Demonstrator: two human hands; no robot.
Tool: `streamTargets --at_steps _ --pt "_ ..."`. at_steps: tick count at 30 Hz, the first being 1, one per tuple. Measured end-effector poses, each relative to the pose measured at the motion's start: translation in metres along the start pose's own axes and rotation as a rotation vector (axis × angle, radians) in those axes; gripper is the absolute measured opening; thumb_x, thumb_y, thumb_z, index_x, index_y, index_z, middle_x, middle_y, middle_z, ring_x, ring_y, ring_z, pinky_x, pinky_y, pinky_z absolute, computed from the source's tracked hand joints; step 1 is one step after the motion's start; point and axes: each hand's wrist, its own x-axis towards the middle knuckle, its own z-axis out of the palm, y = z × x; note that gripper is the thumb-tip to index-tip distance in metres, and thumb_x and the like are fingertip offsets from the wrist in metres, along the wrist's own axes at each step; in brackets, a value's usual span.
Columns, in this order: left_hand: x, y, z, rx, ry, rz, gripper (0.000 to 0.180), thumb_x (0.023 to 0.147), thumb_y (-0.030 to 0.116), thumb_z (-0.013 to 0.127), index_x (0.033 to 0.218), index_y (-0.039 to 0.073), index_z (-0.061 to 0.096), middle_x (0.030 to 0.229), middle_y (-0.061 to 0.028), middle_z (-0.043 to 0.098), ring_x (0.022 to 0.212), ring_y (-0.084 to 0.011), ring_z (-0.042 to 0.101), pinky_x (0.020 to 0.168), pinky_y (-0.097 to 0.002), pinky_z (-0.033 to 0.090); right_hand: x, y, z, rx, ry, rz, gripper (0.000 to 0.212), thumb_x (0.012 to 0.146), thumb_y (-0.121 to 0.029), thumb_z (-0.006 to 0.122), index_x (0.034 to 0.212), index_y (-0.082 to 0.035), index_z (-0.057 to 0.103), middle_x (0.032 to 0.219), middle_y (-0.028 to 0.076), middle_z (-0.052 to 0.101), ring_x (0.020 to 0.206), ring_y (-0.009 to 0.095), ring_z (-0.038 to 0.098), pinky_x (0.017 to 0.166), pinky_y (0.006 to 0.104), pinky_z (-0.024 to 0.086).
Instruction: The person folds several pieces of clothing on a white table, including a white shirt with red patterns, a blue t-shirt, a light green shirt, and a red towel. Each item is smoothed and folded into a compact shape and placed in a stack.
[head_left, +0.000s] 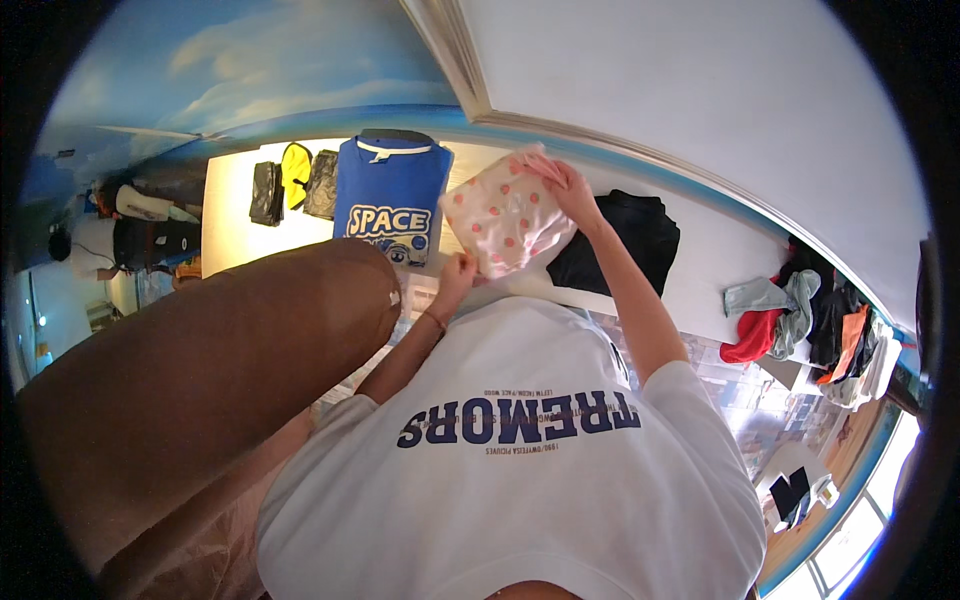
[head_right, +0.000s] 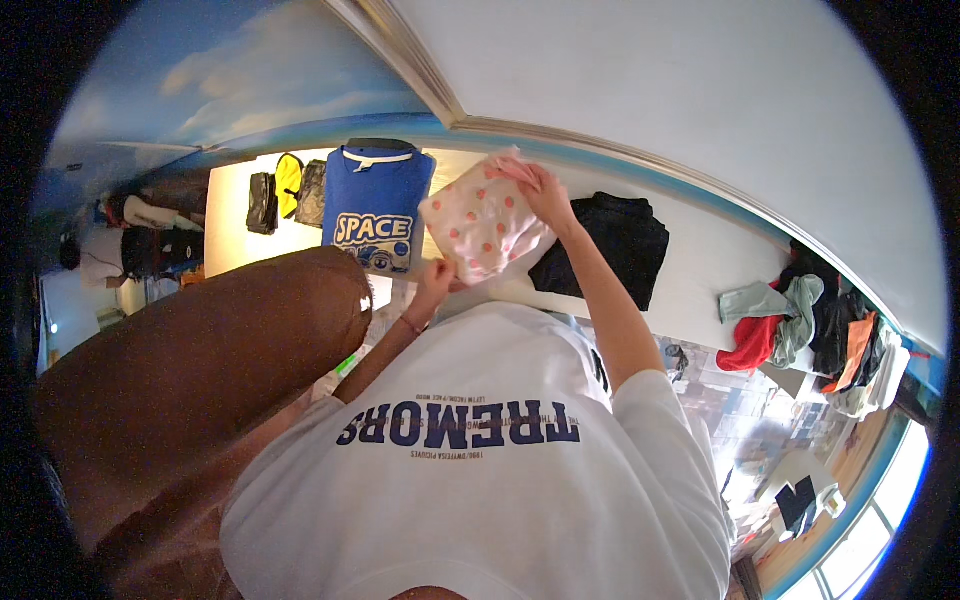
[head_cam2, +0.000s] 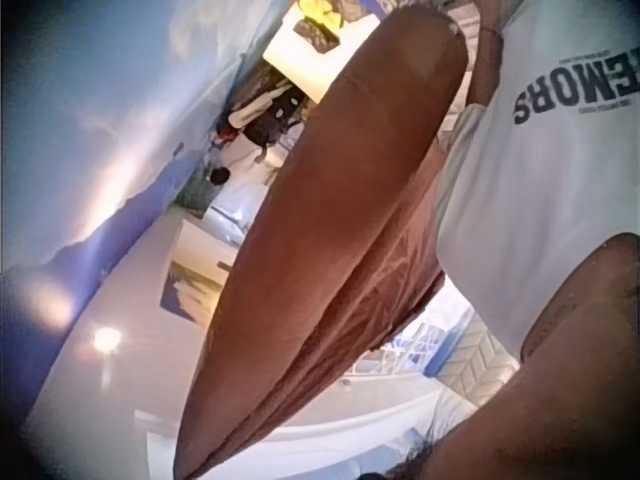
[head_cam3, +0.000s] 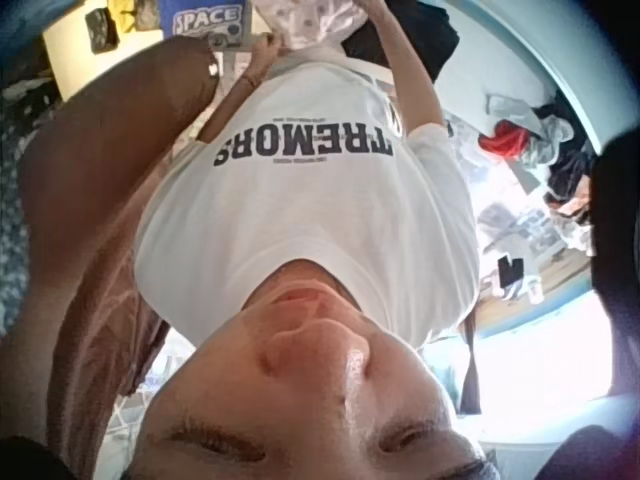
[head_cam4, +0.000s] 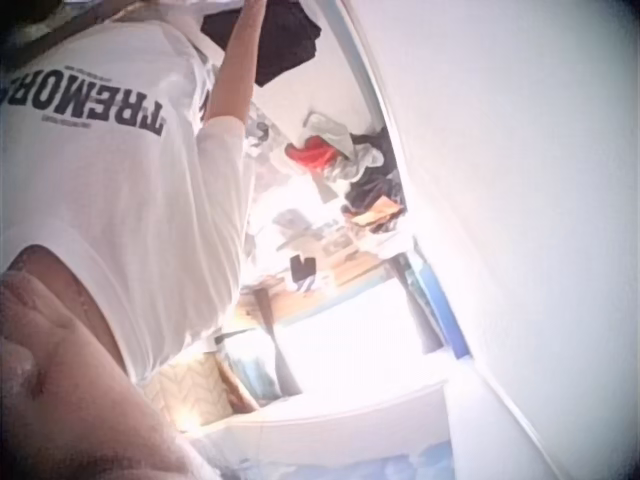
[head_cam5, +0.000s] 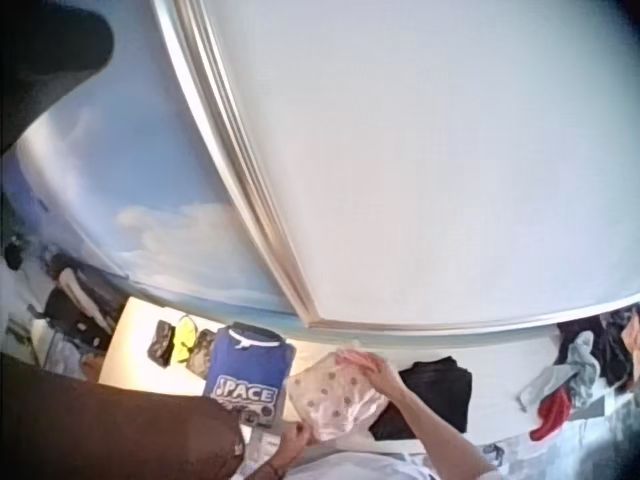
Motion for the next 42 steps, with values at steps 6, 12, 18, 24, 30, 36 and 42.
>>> streamTargets --at_steps 6,12,18,24,30,36,42 --pt "-0.014 -0.028 0.003 -0.095 -0.173 0.063 0.032 0.102 0.028 0.067 0.115 -0.002 0.066 0.103 -0.0122 0.074 0.087 -0.0155 0.071 0.070 -0.0336 0.058 0.025 -0.048 0.019 -0.260 0.443 -0.405 0.043 0.091 -0.030 0.077 0.130 -0.014 0.068 0.117 0.013 0.073 0.113 0.036 0.068 0.095 0.0455 0.055" --pt "0.016 -0.001 -0.006 0.287 0.260 0.538 0.026 0.098 0.022 0.068 0.113 0.001 0.070 0.088 -0.0158 0.075 0.077 -0.0275 0.074 0.072 -0.0372 0.059 -0.046 0.004 0.067 -0.442 -0.062 -0.122 0.029 0.087 -0.020 0.077 0.115 -0.012 0.074 0.105 0.012 0.072 0.093 0.032 0.071 0.081 0.0447 0.057" --pt "0.078 0.030 -0.087 0.190 0.386 0.378 0.023 0.100 0.024 0.067 0.106 0.004 0.076 0.085 -0.0126 0.077 0.074 -0.0236 0.075 0.068 -0.0365 0.056 -0.072 0.023 0.078 -0.339 -0.082 -0.090 0.029 0.085 -0.023 0.079 0.113 -0.013 0.075 0.095 0.009 0.071 0.098 0.031 0.070 0.085 0.0429 0.058" --pt "0.165 0.073 -0.213 0.605 0.699 0.619 0.020 0.092 0.007 0.069 0.111 0.005 0.076 0.106 -0.0191 0.075 0.090 -0.0386 0.072 0.081 -0.0446 0.057 -0.008 -0.018 0.096 -0.197 -0.048 -0.094 0.029 0.087 -0.028 0.079 0.112 -0.012 0.075 0.116 0.011 0.074 0.102 0.028 0.072 0.087 0.0426 0.058" --pt "0.229 0.091 -0.283 0.806 0.426 0.414 0.053 0.087 0.001 0.072 0.137 0.013 0.063 0.117 -0.0204 0.073 0.094 -0.0342 0.075 0.087 -0.0426 0.059 0.088 -0.059 0.163 -0.454 -0.026 -0.159 0.057 0.090 -0.026 0.079 0.141 -0.011 0.060 0.129 0.021 0.069 0.102 0.036 0.073 0.096 0.0501 0.055" --pt "0.239 0.104 -0.291 0.908 0.304 0.416 0.063 0.078 0.008 0.085 0.134 0.017 0.059 0.104 -0.0177 0.071 0.099 -0.0377 0.071 0.088 -0.0481 0.055 0.123 -0.047 0.200 -0.202 0.057 -0.122 0.060 0.089 -0.017 0.076 0.142 -0.011 0.050 0.120 0.022 0.071 0.107 0.043 0.070 0.092 0.0503 0.056" --pt "0.203 0.062 -0.353 0.684 0.320 0.501 0.028 0.085 -0.001 0.079 0.111 0.004 0.069 0.099 -0.0126 0.064 0.095 -0.0267 0.071 0.082 -0.0375 0.061 0.092 -0.105 0.205 -0.076 -0.069 -0.252 0.013 0.084 -0.007 0.074 0.094 -0.002 0.067 0.110 0.015 0.074 0.097 0.036 0.072 0.084 0.0423 0.057"
